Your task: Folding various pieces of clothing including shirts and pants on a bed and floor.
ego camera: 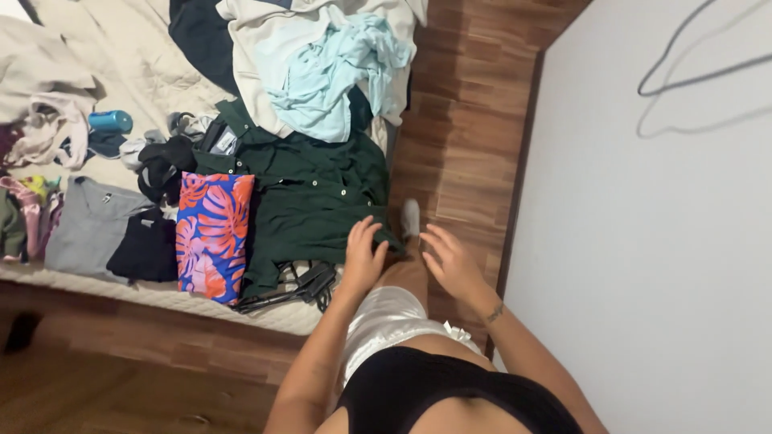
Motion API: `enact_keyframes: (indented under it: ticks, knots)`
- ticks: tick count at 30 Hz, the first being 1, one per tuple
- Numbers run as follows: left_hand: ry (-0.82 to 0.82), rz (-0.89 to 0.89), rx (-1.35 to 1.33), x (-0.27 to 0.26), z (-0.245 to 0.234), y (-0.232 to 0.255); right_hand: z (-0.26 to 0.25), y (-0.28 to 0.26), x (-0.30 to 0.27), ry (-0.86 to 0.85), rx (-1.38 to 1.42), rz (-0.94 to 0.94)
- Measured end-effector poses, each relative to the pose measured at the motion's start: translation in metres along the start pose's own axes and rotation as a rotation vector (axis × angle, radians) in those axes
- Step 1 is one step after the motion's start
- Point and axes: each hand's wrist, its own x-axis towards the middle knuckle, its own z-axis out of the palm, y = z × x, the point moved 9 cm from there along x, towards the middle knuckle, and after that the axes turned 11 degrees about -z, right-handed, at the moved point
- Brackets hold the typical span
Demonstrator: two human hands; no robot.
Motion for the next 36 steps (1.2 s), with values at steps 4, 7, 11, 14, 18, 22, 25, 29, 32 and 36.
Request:
enact_keyframes:
  ticks: [4, 7, 11, 14, 18, 22, 25, 29, 32, 36]
  knots:
    - [0.055, -0.026, 0.012, 0.094, -0.003, 0.002, -0.025, 0.039, 0.075, -0.052, 0.019, -0.015]
    - [0.084, -0.047, -0.001, 0.184, -0.001, 0.000, -0.037, 0.072, 0.146, -0.089, 0.046, -0.010]
    - [0.178, -0.077, 0.005, 0.312, 0.013, -0.030, -0.055, 0.096, 0.233, -0.143, 0.070, -0.092]
    - [0.220, -0.186, 0.096, 0.381, 0.020, -0.072, -0.059, 0.106, 0.280, -0.173, 0.118, -0.125]
    - [0.096, -0.356, 0.353, 0.439, 0.040, -0.109, -0.055, 0.123, 0.331, -0.239, 0.168, -0.177]
    - [-0.093, -0.581, 0.411, 0.430, 0.059, -0.121, -0.027, 0.161, 0.375, -0.396, 0.168, -0.182]
    - [-0.057, -0.621, 0.329, 0.427, 0.058, -0.121, 0.006, 0.189, 0.419, -0.547, 0.158, -0.206]
    - [0.167, -0.425, -0.022, 0.452, 0.015, -0.022, 0.060, 0.237, 0.471, -0.561, 0.176, -0.329]
    - [0.261, -0.344, -0.322, 0.485, -0.037, 0.041, 0.091, 0.304, 0.526, -0.675, 0.319, -0.219]
    - [0.316, -0.388, -0.629, 0.507, -0.085, 0.075, -0.041, 0.139, 0.627, -0.705, 0.484, -0.716]
